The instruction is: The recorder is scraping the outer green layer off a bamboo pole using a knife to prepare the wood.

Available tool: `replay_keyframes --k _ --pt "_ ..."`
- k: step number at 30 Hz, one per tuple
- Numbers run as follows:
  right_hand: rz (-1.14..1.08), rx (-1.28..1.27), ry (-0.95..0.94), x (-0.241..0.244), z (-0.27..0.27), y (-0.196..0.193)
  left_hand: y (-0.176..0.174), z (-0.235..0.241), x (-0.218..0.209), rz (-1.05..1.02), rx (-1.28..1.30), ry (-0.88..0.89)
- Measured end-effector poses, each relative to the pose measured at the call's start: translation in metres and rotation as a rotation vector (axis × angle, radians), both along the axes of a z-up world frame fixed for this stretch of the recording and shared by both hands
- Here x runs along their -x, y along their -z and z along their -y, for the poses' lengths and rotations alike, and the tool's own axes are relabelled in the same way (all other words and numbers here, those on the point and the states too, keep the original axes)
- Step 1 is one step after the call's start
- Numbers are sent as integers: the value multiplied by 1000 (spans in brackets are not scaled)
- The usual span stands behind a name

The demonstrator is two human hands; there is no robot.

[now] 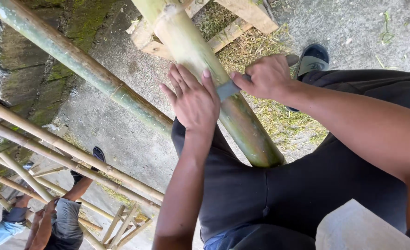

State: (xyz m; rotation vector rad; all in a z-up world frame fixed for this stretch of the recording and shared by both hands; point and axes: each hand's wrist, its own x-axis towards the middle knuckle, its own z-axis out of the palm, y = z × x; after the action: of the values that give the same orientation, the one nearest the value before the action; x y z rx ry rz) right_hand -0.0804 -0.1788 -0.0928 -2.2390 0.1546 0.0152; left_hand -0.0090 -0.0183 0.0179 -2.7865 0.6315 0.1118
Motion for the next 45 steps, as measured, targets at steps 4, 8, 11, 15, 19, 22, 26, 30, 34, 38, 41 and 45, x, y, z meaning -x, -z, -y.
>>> replay_keyframes --k 4,8,11,15,19,22,26,30,34,38,41,45 --pt "76 17 -2 14 -2 8 3 -1 16 -18 103 -63" --pt "-110 10 -57 2 -2 15 6 3 3 -56 90 -110" --pt "-44 55 -45 -14 2 8 7 7 -12 -48 63 -120" --pt "-82 70 -59 -30 4 2 0 14 -27 -42 62 -155" --pt "-94 74 -43 -50 6 -4 4 11 -52 -44 21 -152" --pt "-107 79 -3 -70 5 -4 8 9 -78 -25 -20 -122" --pt "84 144 101 -100 3 3 8 14 -117 38 -47 -71" --pt "104 137 122 -89 0 5 -4 20 -106 38 -83 -70" --pt "-33 95 -25 -55 11 -10 -7 23 -66 -112 -211 -150" --pt "-158 111 -93 -20 5 9 0 16 -35 -175 -188 -158" --pt "-109 66 -69 -11 5 -3 -3 19 -24 -177 -192 -154" --pt "-54 79 -53 -10 6 -7 -3 15 -19 -158 -168 -150"
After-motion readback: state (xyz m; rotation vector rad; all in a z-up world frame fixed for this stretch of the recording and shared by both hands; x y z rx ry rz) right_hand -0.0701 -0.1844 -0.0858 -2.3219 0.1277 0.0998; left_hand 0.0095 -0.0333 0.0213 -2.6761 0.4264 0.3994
